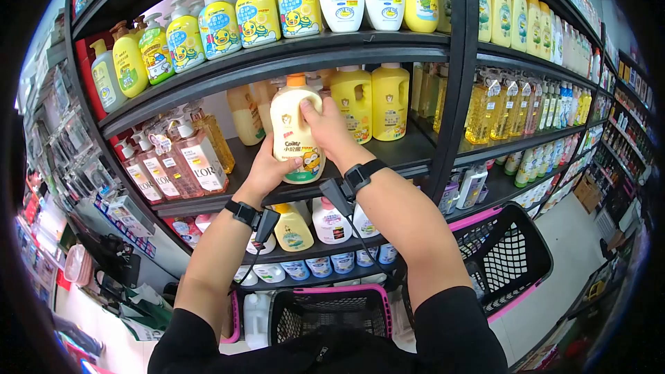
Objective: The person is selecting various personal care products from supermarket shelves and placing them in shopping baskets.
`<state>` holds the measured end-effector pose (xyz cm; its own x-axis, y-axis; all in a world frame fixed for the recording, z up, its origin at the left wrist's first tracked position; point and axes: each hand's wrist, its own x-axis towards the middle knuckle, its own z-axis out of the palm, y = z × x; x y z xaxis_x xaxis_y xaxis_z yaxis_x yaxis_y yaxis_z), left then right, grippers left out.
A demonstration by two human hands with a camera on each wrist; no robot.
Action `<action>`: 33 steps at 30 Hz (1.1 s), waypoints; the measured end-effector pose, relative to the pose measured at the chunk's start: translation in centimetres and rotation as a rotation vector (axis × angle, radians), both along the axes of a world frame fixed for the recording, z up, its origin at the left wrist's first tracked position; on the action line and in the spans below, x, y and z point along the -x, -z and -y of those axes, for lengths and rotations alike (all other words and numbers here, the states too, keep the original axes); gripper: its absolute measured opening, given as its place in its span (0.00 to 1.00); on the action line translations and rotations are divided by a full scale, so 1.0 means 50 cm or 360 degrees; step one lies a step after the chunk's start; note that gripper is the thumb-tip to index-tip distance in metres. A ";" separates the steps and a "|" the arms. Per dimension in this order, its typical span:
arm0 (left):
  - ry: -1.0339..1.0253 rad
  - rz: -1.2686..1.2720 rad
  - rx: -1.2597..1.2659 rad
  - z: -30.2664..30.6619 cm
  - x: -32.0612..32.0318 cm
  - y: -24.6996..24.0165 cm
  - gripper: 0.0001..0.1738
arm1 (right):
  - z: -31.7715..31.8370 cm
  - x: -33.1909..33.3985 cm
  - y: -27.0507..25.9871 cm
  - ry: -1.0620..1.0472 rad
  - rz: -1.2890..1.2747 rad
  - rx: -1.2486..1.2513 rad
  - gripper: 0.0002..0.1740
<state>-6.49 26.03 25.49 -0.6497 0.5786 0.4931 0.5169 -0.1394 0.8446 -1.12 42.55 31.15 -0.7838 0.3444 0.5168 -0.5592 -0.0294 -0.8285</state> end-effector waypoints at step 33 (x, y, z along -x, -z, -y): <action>-0.0174 0.0090 -0.0044 -0.007 -0.006 0.036 0.44 | -0.049 -0.012 0.205 0.0092 0.0049 -0.0609 0.44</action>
